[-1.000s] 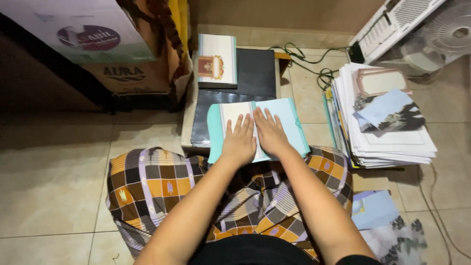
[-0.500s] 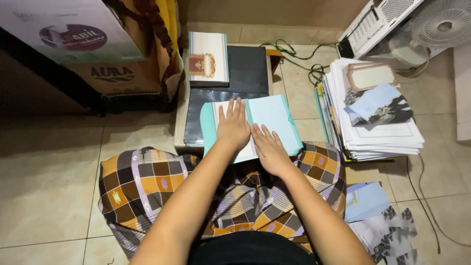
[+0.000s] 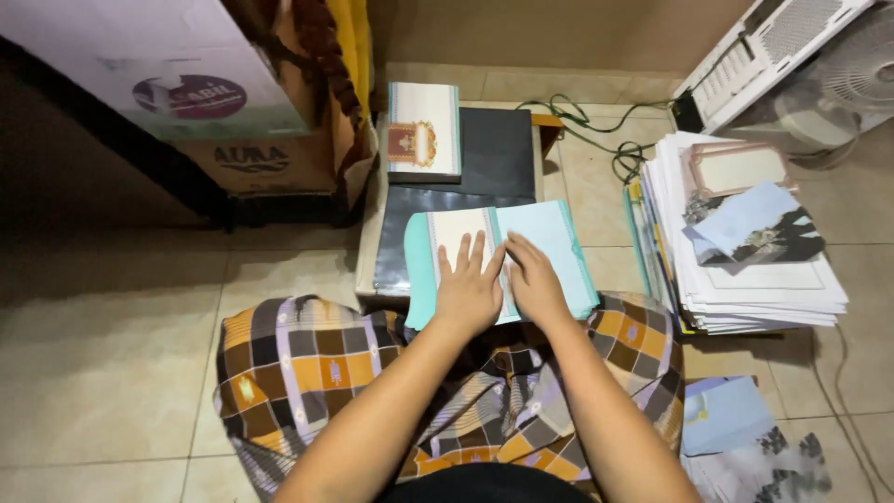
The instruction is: Inserting printed cards into protective paper sleeves and pressing them flat.
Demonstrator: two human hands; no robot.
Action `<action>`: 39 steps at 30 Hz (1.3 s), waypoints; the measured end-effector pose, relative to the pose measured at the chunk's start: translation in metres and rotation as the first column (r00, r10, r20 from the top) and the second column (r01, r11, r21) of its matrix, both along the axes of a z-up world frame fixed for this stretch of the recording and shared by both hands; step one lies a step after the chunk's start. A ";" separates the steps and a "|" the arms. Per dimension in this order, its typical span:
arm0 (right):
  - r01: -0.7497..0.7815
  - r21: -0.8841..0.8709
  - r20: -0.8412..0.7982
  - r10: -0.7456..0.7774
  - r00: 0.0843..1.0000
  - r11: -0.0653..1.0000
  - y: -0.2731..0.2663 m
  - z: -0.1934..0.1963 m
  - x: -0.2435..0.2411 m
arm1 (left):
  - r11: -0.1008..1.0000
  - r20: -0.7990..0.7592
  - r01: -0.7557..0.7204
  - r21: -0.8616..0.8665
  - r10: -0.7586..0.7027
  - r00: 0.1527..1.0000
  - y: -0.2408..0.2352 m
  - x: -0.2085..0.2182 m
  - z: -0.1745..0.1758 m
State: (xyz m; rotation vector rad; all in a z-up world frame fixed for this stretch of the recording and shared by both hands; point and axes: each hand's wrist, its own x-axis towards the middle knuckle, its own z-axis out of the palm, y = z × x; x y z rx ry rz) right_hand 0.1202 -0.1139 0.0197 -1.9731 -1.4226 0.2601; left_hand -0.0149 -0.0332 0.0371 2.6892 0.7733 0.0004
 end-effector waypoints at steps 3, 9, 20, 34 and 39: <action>0.299 -0.033 -0.347 -0.291 0.892 0.954 -0.027 -0.014 0.017 | 1.000 0.082 0.016 -0.006 -0.015 0.997 0.000 0.003 -0.013; 0.551 -0.016 -0.225 -0.540 0.811 0.834 -0.035 -0.032 0.067 | 0.990 0.056 0.007 -0.138 0.001 0.998 -0.016 0.005 0.007; 0.567 -0.171 -0.508 -0.565 0.650 0.806 -0.028 -0.006 0.058 | 0.957 -0.294 -0.042 -0.286 -0.045 0.955 -0.021 -0.005 0.029; 0.577 -0.122 -0.512 -0.549 0.661 0.808 -0.026 -0.016 0.058 | 0.952 -0.281 0.012 -0.305 -0.101 0.954 -0.023 -0.026 0.030; 0.542 -0.160 -0.485 -0.544 0.685 0.825 -0.025 -0.016 0.057 | 0.999 -0.121 0.051 -0.010 -0.052 0.991 -0.013 -0.030 0.048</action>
